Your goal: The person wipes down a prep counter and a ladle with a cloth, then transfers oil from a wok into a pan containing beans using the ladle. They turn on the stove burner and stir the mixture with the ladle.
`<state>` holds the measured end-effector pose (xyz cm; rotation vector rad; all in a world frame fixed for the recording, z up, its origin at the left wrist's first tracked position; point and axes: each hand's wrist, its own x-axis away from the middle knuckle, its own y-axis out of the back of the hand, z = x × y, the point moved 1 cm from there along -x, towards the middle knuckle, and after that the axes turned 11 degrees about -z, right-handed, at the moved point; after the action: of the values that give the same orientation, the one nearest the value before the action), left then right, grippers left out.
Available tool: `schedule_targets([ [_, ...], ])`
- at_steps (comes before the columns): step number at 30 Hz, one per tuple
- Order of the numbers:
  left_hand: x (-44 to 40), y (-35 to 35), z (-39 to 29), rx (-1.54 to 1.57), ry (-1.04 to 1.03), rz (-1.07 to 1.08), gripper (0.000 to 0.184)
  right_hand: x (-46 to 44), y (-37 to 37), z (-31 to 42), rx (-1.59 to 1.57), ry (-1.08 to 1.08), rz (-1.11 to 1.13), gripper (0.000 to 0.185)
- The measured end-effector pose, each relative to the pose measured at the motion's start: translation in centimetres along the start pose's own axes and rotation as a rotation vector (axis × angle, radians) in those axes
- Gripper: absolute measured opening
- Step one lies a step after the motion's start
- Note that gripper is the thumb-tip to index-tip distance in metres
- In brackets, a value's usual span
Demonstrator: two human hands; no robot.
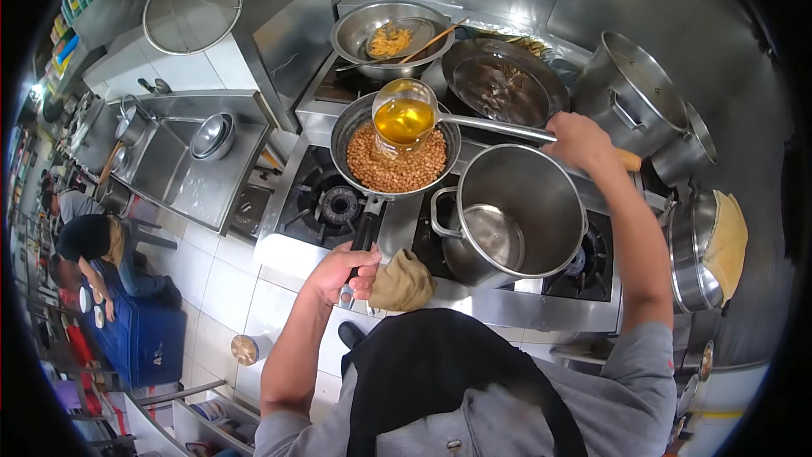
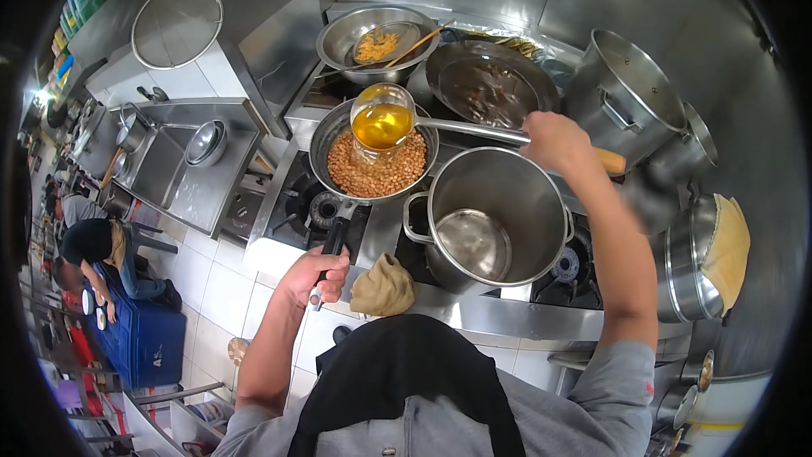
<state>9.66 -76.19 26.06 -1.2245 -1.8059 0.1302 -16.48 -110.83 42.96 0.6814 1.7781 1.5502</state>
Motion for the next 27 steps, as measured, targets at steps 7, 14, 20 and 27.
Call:
schedule_targets([
  [7, 0.7, 0.5, -0.3, 0.015, -0.008, 0.002, 0.013, 3.1, -2.5, 1.7, 0.116, 0.051, -0.257, 0.020],
  [14, 0.7, 0.7, -0.1, -0.005, 0.012, 0.025, 0.014, 2.9, -3.5, -0.7, 0.034, 0.079, -0.300, 0.019],
  [20, 0.6, 0.2, -0.4, -0.053, 0.007, 0.027, 0.015, -1.1, 0.3, -4.0, -0.177, -0.297, 0.364, 0.031],
  [27, -0.4, 0.1, -0.3, -0.068, 0.061, 0.031, 0.016, -3.2, 0.8, -10.2, 0.075, -0.290, -0.130, 0.031],
])
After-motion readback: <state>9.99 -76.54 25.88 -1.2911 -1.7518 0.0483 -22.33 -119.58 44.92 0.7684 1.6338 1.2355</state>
